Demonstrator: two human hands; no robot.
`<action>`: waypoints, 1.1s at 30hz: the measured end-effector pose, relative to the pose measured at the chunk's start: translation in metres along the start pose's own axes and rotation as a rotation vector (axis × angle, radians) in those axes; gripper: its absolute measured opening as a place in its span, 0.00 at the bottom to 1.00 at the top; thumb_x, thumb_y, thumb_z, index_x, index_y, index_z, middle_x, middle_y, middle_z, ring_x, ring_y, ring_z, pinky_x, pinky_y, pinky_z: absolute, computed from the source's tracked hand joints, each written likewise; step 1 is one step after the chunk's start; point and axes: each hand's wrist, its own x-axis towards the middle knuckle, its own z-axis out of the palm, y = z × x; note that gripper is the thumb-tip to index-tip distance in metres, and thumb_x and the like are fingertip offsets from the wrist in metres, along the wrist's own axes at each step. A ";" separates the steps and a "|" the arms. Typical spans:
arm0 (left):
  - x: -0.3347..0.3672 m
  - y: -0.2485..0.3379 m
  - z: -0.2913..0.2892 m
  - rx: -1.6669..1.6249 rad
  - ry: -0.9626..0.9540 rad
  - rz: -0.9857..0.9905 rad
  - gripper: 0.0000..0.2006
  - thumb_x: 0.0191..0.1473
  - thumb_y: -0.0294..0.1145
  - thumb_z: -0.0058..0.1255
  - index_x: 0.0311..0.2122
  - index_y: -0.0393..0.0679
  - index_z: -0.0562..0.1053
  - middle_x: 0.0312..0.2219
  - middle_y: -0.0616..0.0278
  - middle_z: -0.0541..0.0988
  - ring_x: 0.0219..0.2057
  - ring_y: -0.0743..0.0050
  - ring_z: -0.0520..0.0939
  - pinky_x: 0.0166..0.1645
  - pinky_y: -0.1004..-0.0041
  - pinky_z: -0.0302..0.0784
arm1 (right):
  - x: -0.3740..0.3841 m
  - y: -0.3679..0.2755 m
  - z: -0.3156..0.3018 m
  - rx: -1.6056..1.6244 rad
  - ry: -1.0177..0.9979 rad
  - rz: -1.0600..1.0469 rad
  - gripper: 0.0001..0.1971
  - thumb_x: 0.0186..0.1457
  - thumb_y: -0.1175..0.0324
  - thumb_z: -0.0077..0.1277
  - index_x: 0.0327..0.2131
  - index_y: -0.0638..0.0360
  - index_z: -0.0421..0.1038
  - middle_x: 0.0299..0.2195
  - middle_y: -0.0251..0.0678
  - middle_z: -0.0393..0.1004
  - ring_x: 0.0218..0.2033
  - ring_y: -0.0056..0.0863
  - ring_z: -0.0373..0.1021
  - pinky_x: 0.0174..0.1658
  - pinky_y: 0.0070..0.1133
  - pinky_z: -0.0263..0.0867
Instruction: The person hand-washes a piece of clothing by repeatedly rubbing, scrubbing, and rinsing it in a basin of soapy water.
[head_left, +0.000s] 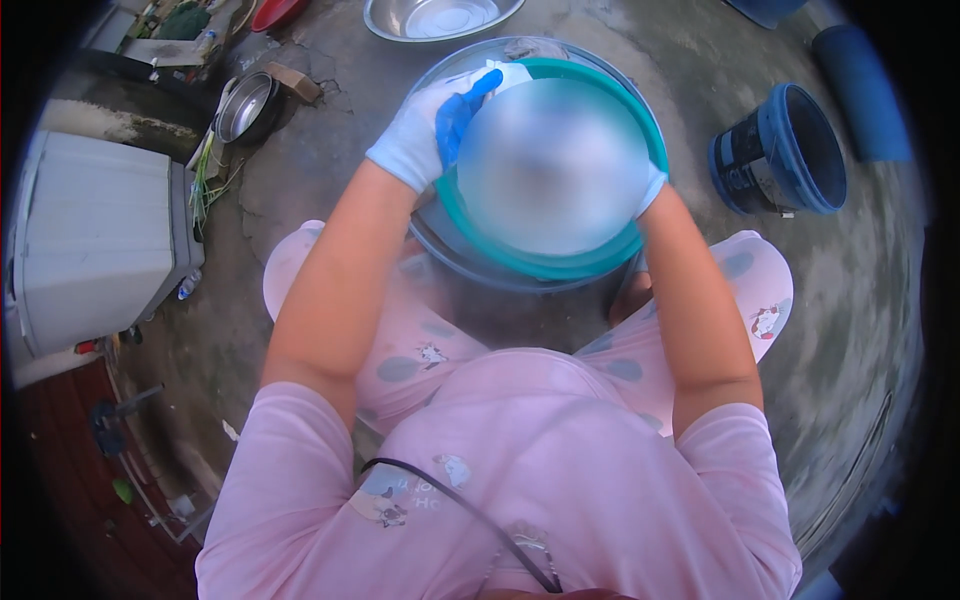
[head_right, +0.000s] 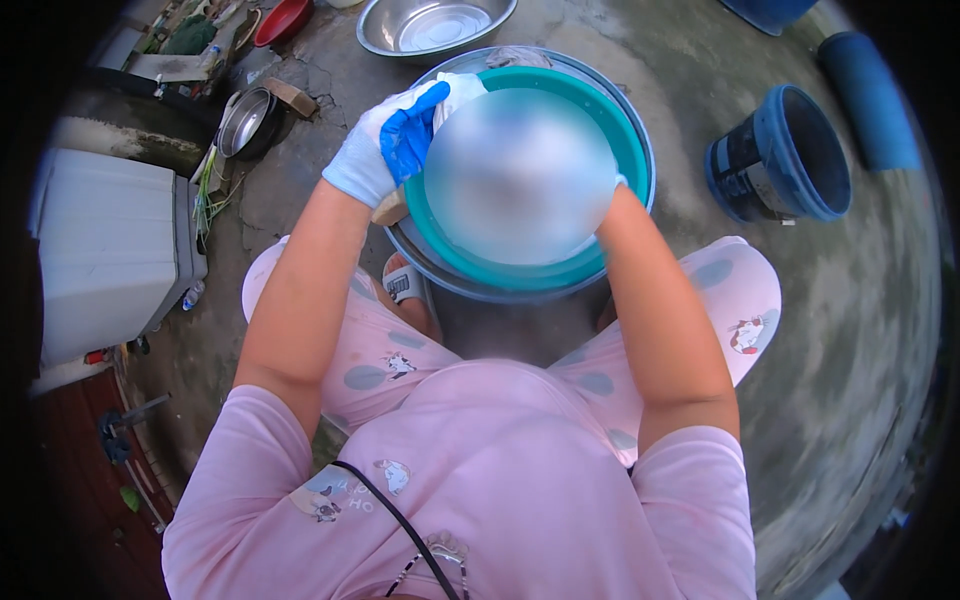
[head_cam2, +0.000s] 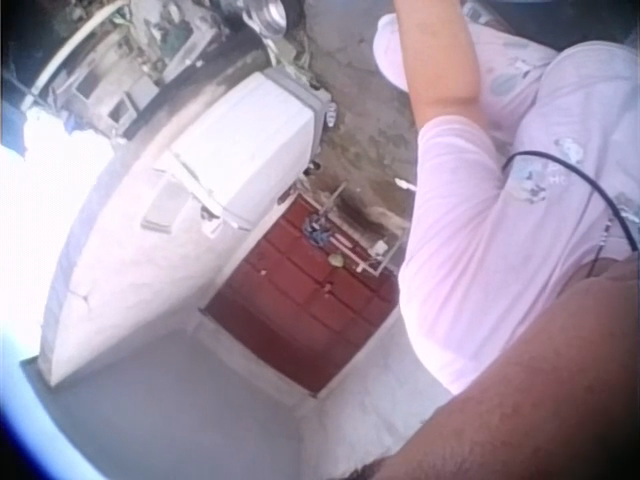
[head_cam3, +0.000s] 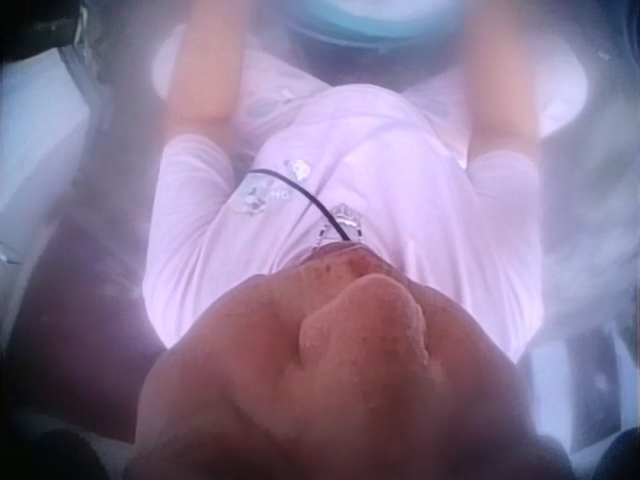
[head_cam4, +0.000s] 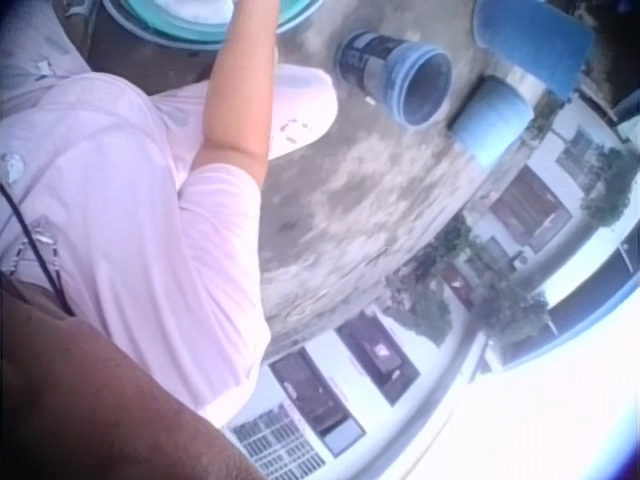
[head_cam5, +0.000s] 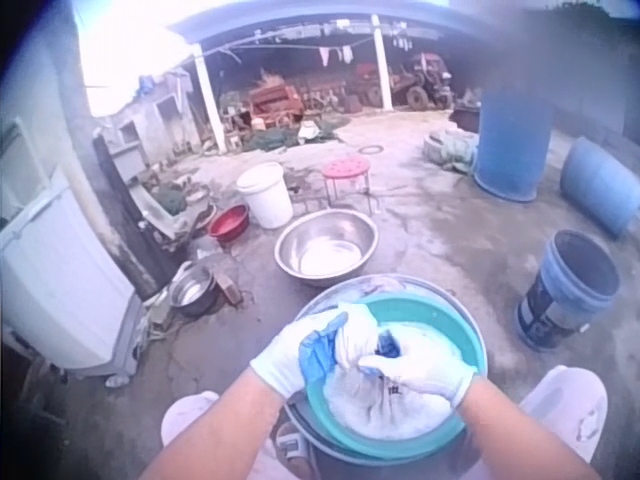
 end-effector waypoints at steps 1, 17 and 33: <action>0.000 0.001 -0.002 0.000 -0.002 0.005 0.16 0.56 0.32 0.51 0.48 0.34 0.72 0.42 0.58 0.78 0.43 0.70 0.79 0.48 0.73 0.76 | 0.002 -0.002 0.000 -0.117 -0.037 -0.020 0.15 0.57 0.60 0.52 0.40 0.62 0.71 0.34 0.37 0.74 0.36 0.24 0.69 0.43 0.23 0.65; -0.020 0.036 0.014 0.662 0.019 0.317 0.18 0.57 0.34 0.51 0.50 0.36 0.71 0.37 0.67 0.77 0.38 0.83 0.76 0.43 0.81 0.72 | 0.010 -0.051 -0.016 0.109 0.143 -0.180 0.10 0.54 0.70 0.53 0.40 0.64 0.73 0.34 0.33 0.75 0.35 0.22 0.70 0.42 0.18 0.66; -0.015 0.026 0.007 -0.008 -0.039 0.326 0.19 0.58 0.29 0.47 0.53 0.34 0.68 0.47 0.52 0.75 0.48 0.67 0.77 0.54 0.68 0.73 | 0.006 0.013 -0.001 -1.279 -0.098 0.072 0.20 0.53 0.53 0.51 0.40 0.61 0.73 0.36 0.46 0.77 0.40 0.38 0.73 0.46 0.29 0.67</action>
